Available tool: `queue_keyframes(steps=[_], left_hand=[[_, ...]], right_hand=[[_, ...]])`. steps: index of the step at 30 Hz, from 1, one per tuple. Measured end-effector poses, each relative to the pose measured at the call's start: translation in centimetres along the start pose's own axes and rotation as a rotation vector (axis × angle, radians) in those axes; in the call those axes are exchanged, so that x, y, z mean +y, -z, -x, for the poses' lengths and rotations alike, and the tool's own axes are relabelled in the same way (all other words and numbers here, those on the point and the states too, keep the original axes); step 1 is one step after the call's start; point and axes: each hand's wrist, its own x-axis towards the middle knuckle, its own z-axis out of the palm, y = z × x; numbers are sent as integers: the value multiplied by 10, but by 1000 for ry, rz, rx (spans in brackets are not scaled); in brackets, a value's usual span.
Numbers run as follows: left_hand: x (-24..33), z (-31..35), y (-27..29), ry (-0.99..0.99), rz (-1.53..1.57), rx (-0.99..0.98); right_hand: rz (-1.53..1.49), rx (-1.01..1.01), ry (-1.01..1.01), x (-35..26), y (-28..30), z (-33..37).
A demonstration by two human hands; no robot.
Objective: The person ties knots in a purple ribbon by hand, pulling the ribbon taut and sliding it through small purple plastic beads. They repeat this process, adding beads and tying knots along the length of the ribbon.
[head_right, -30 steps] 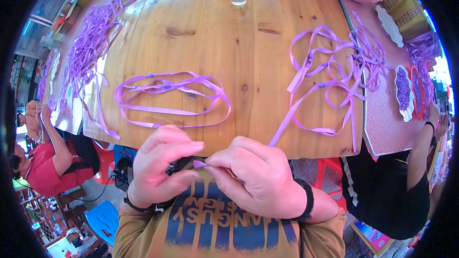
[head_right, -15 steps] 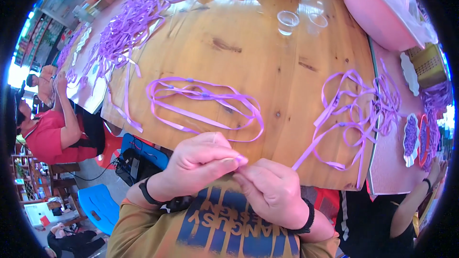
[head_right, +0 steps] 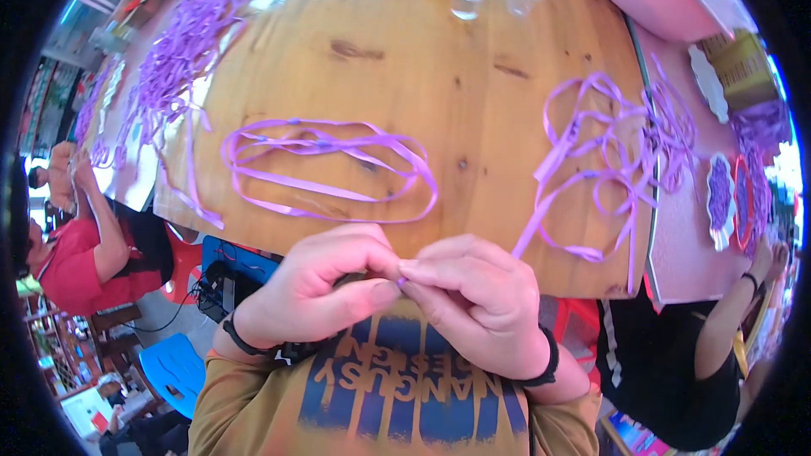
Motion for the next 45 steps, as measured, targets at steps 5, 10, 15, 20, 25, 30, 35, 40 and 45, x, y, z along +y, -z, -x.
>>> queue_keyframes(steps=[5,10,15,20,25,30,35,40,45], left_hand=[[-4,-6,-4,258,404,-64],[-4,-10,-6,427,772,-144],[-4,-13,-4,495,909,-136],[-10,-12,-8,477,832,-127],[-10,-12,-12,370,685,-103],[-8,-11,-14,70,197,33],[-16,-13,-20,-330,-89,204],[-13,-8,-32,-386,-216,334],[-7,-5,-30,-48,229,169]], right_hand=[[-44,-36,16,6,13,-1],[52,-38,172,8,14,5],[227,-2,304,6,11,6],[348,-22,295,1,11,7],[282,24,260,8,8,8],[242,98,183,9,2,10],[257,189,135,9,-1,13],[306,237,121,11,-2,18],[370,225,122,5,1,17]])
